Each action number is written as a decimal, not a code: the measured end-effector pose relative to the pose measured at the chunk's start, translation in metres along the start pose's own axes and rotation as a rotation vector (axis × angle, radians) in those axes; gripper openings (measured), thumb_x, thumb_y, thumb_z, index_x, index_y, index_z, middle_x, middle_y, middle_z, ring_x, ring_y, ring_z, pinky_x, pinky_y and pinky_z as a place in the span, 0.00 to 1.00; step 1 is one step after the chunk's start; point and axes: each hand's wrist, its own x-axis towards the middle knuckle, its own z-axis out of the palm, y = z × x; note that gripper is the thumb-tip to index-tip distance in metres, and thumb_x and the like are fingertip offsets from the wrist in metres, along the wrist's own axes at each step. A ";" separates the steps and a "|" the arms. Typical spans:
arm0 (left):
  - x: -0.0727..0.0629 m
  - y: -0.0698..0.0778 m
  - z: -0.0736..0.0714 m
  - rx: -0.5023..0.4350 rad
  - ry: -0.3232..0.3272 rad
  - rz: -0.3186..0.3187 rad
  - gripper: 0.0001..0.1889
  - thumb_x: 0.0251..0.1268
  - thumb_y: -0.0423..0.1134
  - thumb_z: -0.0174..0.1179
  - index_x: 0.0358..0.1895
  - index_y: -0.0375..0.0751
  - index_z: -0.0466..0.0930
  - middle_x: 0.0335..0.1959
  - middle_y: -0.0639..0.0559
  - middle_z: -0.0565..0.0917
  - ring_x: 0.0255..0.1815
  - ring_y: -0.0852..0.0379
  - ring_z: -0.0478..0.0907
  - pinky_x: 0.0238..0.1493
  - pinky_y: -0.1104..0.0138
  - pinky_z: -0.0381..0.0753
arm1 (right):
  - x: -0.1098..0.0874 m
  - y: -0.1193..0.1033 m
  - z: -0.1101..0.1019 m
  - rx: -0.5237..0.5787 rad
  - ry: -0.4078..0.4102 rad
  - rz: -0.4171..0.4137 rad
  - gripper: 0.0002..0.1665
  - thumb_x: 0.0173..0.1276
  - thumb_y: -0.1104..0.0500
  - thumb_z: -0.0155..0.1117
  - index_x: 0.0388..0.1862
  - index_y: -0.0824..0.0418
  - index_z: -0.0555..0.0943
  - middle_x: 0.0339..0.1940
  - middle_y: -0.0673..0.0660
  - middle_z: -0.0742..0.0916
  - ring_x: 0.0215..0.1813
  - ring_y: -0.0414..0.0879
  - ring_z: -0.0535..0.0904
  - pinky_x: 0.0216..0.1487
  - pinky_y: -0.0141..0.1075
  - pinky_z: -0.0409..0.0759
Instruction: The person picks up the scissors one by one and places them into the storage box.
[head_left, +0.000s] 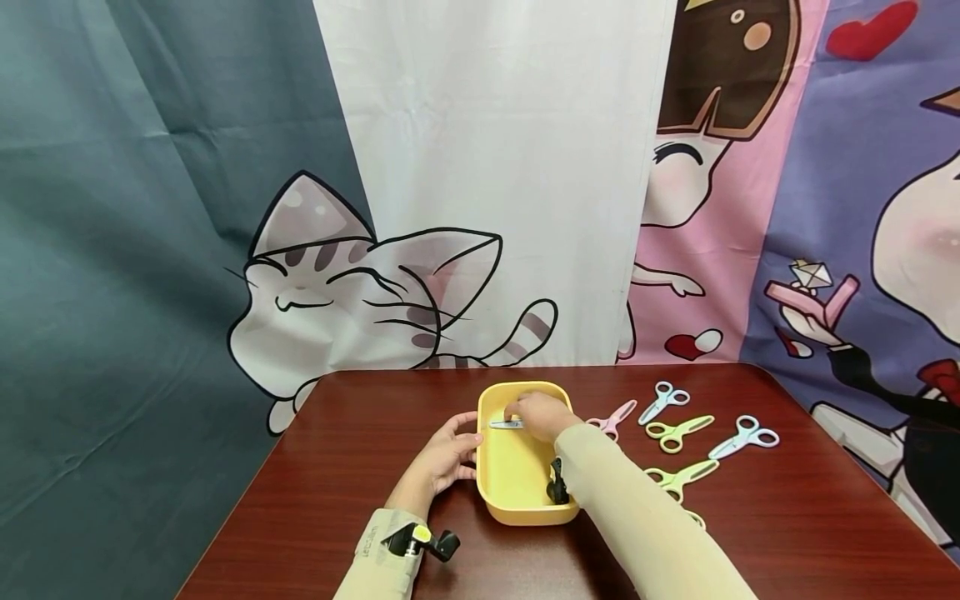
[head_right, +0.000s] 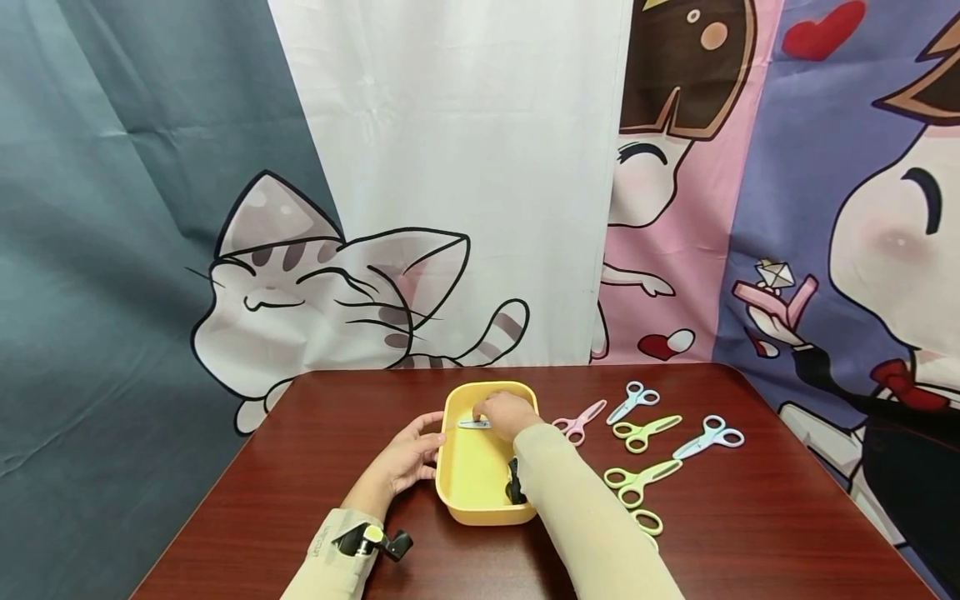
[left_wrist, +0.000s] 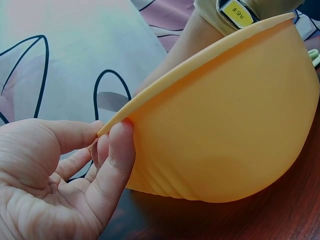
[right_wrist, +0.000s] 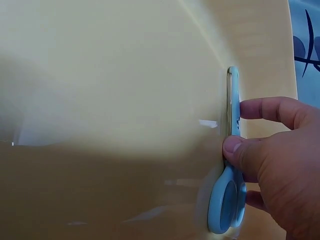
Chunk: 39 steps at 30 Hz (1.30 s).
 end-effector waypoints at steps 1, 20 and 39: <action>0.000 0.000 0.000 -0.001 0.000 0.000 0.29 0.77 0.31 0.52 0.77 0.42 0.56 0.52 0.37 0.80 0.28 0.58 0.79 0.23 0.66 0.85 | 0.000 0.000 0.000 -0.004 0.002 -0.005 0.19 0.71 0.68 0.62 0.51 0.45 0.86 0.48 0.49 0.85 0.53 0.46 0.80 0.60 0.40 0.78; 0.001 0.000 0.002 -0.001 0.005 0.013 0.29 0.77 0.32 0.52 0.76 0.42 0.56 0.48 0.40 0.82 0.27 0.59 0.79 0.22 0.66 0.84 | -0.019 0.032 -0.031 0.516 0.191 -0.023 0.23 0.69 0.65 0.68 0.62 0.54 0.80 0.52 0.56 0.85 0.56 0.51 0.81 0.59 0.49 0.80; 0.001 -0.003 -0.001 0.004 -0.011 -0.005 0.29 0.78 0.33 0.52 0.77 0.42 0.54 0.42 0.47 0.81 0.27 0.60 0.77 0.24 0.66 0.84 | -0.146 0.154 0.017 0.666 0.488 0.279 0.16 0.67 0.66 0.69 0.53 0.67 0.83 0.45 0.62 0.87 0.44 0.50 0.81 0.43 0.39 0.79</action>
